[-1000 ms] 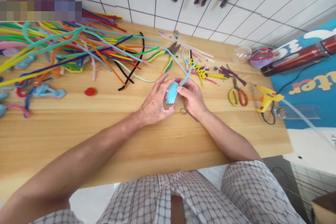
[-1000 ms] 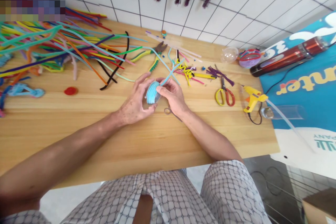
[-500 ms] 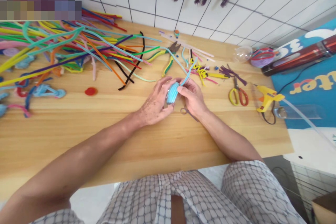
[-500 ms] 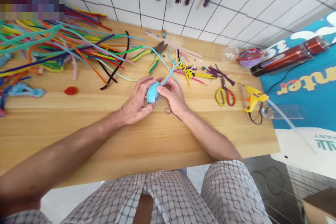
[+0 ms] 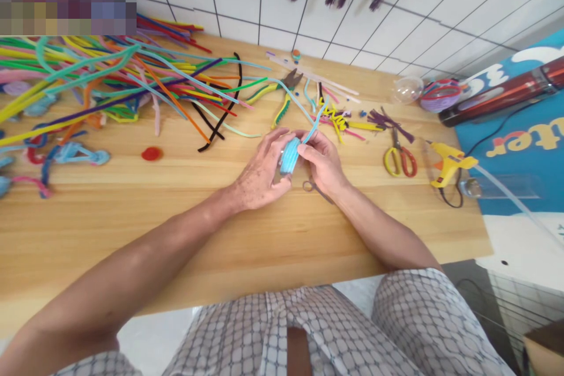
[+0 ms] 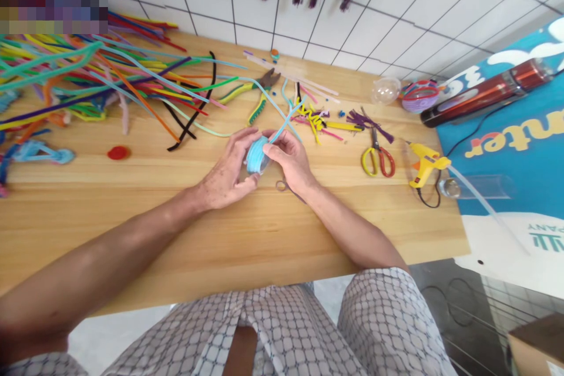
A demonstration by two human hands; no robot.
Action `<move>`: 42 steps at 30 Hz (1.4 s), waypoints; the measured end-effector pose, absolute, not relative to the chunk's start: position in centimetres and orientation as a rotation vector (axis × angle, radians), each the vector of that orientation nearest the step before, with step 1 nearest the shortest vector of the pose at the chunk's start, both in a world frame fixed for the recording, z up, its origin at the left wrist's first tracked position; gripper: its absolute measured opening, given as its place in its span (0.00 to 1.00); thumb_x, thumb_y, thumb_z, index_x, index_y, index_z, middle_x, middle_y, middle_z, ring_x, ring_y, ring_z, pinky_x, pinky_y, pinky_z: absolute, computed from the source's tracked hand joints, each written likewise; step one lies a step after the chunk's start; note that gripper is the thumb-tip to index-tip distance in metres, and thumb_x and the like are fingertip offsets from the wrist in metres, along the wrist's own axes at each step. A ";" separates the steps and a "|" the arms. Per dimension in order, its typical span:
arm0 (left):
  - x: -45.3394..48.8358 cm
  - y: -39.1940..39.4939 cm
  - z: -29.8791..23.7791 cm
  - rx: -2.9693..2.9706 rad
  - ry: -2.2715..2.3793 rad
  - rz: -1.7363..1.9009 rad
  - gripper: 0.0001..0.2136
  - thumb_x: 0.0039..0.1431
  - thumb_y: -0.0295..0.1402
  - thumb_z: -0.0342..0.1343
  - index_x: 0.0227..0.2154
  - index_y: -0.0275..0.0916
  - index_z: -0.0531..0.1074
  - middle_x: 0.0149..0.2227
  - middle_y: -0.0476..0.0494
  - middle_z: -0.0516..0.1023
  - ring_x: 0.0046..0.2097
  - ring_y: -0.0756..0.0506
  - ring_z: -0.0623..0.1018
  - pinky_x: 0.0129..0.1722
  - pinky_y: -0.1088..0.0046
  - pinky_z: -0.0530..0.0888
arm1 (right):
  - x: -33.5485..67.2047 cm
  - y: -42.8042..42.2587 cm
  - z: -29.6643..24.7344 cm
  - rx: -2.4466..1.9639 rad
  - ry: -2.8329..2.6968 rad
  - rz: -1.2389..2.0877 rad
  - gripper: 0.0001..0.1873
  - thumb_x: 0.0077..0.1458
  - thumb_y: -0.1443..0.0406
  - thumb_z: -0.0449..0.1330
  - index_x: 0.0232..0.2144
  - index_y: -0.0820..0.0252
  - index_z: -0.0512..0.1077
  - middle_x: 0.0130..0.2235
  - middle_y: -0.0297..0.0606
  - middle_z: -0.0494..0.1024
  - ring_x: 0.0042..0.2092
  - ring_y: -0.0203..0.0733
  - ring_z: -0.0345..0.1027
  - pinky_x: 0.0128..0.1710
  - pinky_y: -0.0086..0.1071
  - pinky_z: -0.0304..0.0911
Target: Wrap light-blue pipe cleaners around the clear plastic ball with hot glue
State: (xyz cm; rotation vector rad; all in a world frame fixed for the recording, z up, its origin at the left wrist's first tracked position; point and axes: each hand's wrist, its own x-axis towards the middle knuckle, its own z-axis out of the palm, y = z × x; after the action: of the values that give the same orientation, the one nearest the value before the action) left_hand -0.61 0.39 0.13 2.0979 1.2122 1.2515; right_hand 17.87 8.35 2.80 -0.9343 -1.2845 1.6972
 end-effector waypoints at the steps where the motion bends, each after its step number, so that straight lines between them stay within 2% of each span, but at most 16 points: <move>1: -0.5 0.4 0.1 2.098 1.224 1.257 0.42 0.67 0.36 0.64 0.78 0.46 0.49 0.77 0.26 0.59 0.80 0.27 0.60 0.76 0.34 0.67 | 17.9 8.3 2.8 -0.935 -1.288 1.699 0.24 0.46 0.48 0.82 0.37 0.50 0.79 0.47 0.32 0.86 0.46 0.43 0.77 0.52 0.40 0.75; 4: -0.4 0.5 0.2 2.098 1.250 1.258 0.42 0.68 0.37 0.65 0.78 0.47 0.49 0.76 0.27 0.61 0.80 0.28 0.61 0.77 0.34 0.68 | 17.9 8.3 2.8 -0.933 -1.296 1.702 0.24 0.47 0.48 0.82 0.38 0.50 0.79 0.47 0.33 0.86 0.47 0.43 0.77 0.53 0.41 0.74; 9: -0.5 0.5 0.1 2.118 1.218 1.279 0.37 0.72 0.37 0.60 0.78 0.43 0.51 0.76 0.25 0.61 0.80 0.29 0.60 0.77 0.37 0.68 | 18.0 8.3 2.7 -0.895 -1.291 1.701 0.21 0.48 0.50 0.82 0.38 0.49 0.80 0.46 0.31 0.86 0.46 0.41 0.77 0.51 0.38 0.74; 16: -0.6 0.4 0.1 2.118 1.229 1.252 0.35 0.76 0.41 0.57 0.78 0.45 0.50 0.76 0.26 0.60 0.80 0.28 0.60 0.77 0.36 0.67 | 18.0 8.5 2.4 -0.922 -1.327 1.683 0.25 0.47 0.47 0.82 0.38 0.50 0.78 0.47 0.32 0.86 0.46 0.43 0.78 0.52 0.40 0.75; 21: -0.5 0.4 0.6 2.075 1.221 1.278 0.30 0.79 0.47 0.55 0.76 0.44 0.56 0.75 0.28 0.65 0.78 0.31 0.64 0.76 0.40 0.69 | 18.0 8.5 2.4 -0.910 -1.342 1.669 0.25 0.48 0.47 0.82 0.40 0.49 0.78 0.47 0.33 0.86 0.47 0.44 0.78 0.52 0.40 0.75; 27: -0.4 0.4 1.3 2.021 1.167 1.344 0.21 0.82 0.42 0.50 0.71 0.44 0.61 0.72 0.30 0.70 0.74 0.35 0.70 0.74 0.44 0.71 | 18.0 8.5 2.4 -0.897 -1.381 1.655 0.25 0.47 0.46 0.81 0.39 0.49 0.77 0.48 0.33 0.86 0.51 0.46 0.79 0.55 0.43 0.76; 33: -0.3 0.4 1.1 2.035 1.178 1.376 0.21 0.82 0.44 0.51 0.70 0.44 0.62 0.70 0.30 0.72 0.72 0.36 0.72 0.72 0.45 0.73 | 18.2 8.9 2.4 -0.877 -1.321 1.688 0.19 0.54 0.47 0.77 0.37 0.50 0.78 0.47 0.34 0.86 0.51 0.46 0.79 0.59 0.43 0.74; 42: -0.2 0.2 0.6 2.016 1.269 1.381 0.24 0.79 0.44 0.55 0.72 0.46 0.60 0.70 0.30 0.70 0.73 0.33 0.70 0.71 0.42 0.74 | 18.0 8.7 2.5 -0.909 -1.287 1.688 0.18 0.52 0.49 0.78 0.36 0.49 0.80 0.45 0.32 0.86 0.47 0.44 0.77 0.57 0.42 0.73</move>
State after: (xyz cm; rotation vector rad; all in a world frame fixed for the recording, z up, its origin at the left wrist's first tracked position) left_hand -0.18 0.24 0.61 2.0157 1.2689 1.3810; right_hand 18.02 8.71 2.50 -0.9094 -1.2872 1.6882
